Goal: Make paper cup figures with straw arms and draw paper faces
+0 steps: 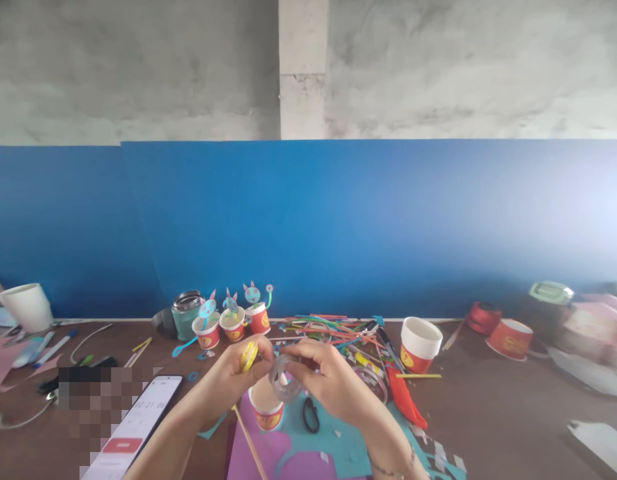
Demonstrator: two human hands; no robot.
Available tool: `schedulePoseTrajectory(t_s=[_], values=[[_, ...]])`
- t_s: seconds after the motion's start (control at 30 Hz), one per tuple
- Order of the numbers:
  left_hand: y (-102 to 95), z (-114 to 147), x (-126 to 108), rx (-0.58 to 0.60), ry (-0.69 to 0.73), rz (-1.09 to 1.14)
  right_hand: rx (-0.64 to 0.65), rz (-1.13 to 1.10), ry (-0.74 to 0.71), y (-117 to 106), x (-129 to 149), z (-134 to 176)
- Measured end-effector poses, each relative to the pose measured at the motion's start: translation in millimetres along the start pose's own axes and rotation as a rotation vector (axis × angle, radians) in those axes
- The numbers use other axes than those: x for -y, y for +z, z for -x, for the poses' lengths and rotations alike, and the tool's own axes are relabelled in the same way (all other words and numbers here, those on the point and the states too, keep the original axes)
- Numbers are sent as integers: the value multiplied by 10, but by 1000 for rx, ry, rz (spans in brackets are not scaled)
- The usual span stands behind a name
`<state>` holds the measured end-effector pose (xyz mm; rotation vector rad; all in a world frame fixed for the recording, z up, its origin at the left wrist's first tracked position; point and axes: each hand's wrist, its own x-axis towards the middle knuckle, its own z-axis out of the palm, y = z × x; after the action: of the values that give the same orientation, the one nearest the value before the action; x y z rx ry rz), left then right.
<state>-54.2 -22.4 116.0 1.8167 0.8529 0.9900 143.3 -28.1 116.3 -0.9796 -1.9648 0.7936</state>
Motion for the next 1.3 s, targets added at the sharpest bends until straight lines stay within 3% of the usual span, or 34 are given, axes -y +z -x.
schedulePoseTrajectory(t_s=[0.17, 0.33, 0.47, 0.6, 0.83, 0.97, 1.17, 1.3], values=[[28, 15, -96, -3, 83, -75, 24, -60, -25, 62, -31, -16], [75, 4, -32, -186, 76, 31, -341, 255, -166, 221, 129, 61], [90, -15, 3, -201, 54, 78, -335, 440, -219, 381, 206, 106], [102, -39, 49, -241, 120, -34, -325, 509, -192, 457, 111, 78], [143, -45, 67, -298, 154, -154, -317, 360, 29, 383, 44, 19], [143, -41, 16, -270, 98, -102, -266, 266, 25, 338, 65, 1], [88, -16, 34, -254, -43, 133, -439, 168, 41, 220, 18, -9], [97, -26, 76, -235, -91, 175, -393, 75, 61, 174, 86, 13]])
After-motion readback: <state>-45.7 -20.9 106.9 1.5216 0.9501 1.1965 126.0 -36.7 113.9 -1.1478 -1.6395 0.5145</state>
